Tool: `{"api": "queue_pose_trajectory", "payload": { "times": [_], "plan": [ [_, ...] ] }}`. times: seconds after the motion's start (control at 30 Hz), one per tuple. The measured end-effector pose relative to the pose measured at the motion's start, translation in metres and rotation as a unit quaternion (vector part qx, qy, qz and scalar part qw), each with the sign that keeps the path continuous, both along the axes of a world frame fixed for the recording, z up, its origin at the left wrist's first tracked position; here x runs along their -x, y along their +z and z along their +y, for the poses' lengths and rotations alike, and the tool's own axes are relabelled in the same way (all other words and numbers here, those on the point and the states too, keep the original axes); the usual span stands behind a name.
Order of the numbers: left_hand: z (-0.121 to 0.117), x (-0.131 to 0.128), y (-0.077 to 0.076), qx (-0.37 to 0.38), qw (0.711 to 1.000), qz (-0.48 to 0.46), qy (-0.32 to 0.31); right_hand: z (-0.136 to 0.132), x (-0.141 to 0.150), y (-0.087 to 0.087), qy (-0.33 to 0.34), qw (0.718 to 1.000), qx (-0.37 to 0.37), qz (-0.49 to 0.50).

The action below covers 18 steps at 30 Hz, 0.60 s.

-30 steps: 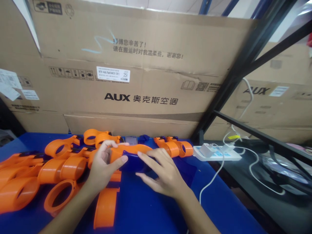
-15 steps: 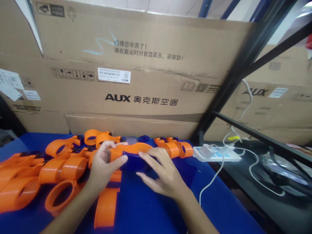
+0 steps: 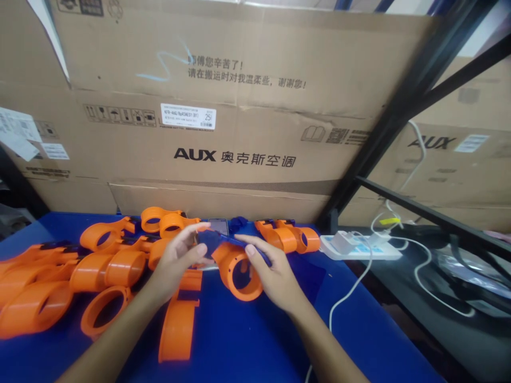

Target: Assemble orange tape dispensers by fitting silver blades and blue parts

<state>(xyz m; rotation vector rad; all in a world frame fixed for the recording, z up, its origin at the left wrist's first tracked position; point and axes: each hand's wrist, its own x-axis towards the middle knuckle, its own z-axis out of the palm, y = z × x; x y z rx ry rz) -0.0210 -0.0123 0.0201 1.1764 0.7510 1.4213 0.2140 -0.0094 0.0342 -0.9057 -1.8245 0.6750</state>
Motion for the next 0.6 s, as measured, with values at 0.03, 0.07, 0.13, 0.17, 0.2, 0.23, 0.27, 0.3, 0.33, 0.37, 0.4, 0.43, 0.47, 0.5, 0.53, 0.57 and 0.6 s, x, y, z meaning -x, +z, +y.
{"api": "queue_pose_trajectory", "payload": {
  "times": [0.03, 0.07, 0.13, 0.17, 0.2, 0.23, 0.27, 0.3, 0.33, 0.37, 0.4, 0.43, 0.47, 0.5, 0.53, 0.57, 0.6],
  "plan": [
    [0.001, -0.001, 0.0, 0.016, 1.0, -0.001, 0.014, 0.0, 0.002, 0.0, 0.02, 0.999, 0.024, 0.002],
    [0.002, -0.001, 0.0, 0.033, 0.999, -0.007, 0.029, -0.001, 0.003, 0.0, 0.041, 0.999, 0.035, 0.002],
    [0.004, -0.002, 0.001, 0.068, 0.996, -0.037, 0.054, -0.003, 0.004, 0.001, 0.075, 0.997, 0.022, 0.003],
    [0.005, -0.002, 0.001, 0.085, 0.993, -0.059, 0.062, -0.005, 0.004, 0.002, 0.084, 0.996, 0.007, 0.006],
    [0.006, -0.002, 0.002, 0.102, 0.989, -0.081, 0.067, -0.007, 0.003, 0.003, 0.085, 0.996, -0.01, 0.007],
    [0.007, -0.002, 0.002, 0.115, 0.986, -0.102, 0.071, -0.009, 0.003, 0.003, 0.077, 0.997, -0.026, 0.006],
    [0.008, -0.002, 0.003, 0.124, 0.983, -0.117, 0.073, -0.011, 0.003, 0.004, 0.061, 0.997, -0.039, 0.0],
    [0.008, -0.002, 0.003, 0.128, 0.981, -0.125, 0.074, -0.012, 0.003, 0.004, 0.04, 0.998, -0.05, -0.007],
    [0.009, -0.002, 0.003, 0.13, 0.981, -0.125, 0.072, -0.012, 0.003, 0.003, 0.02, 0.998, -0.056, -0.013],
    [0.009, -0.002, 0.004, 0.131, 0.982, -0.118, 0.068, -0.011, 0.003, 0.002, 0.004, 0.998, -0.056, -0.009],
    [0.009, -0.002, 0.004, 0.131, 0.984, -0.108, 0.059, -0.008, 0.003, 0.0, -0.007, 0.999, -0.053, 0.007],
    [0.008, -0.001, 0.005, 0.131, 0.986, -0.098, 0.046, -0.005, 0.003, -0.002, -0.014, 0.998, -0.044, 0.036],
    [0.008, -0.001, 0.006, 0.129, 0.987, -0.087, 0.034, -0.001, 0.002, -0.004, -0.019, 0.997, -0.032, 0.074],
    [0.008, 0.0, 0.007, 0.125, 0.989, -0.077, 0.026, 0.004, 0.0, -0.005, -0.029, 0.992, -0.016, 0.118],
    [0.008, 0.002, 0.008, 0.115, 0.991, -0.068, 0.025, 0.009, -0.002, -0.006, -0.044, 0.986, 0.004, 0.16],
    [0.008, 0.003, 0.009, 0.098, 0.993, -0.062, 0.035, 0.014, -0.004, -0.007, -0.059, 0.977, 0.027, 0.204],
    [0.008, 0.005, 0.01, 0.076, 0.994, -0.059, 0.054, 0.019, -0.006, -0.006, -0.068, 0.965, 0.055, 0.247]
  ]
}}
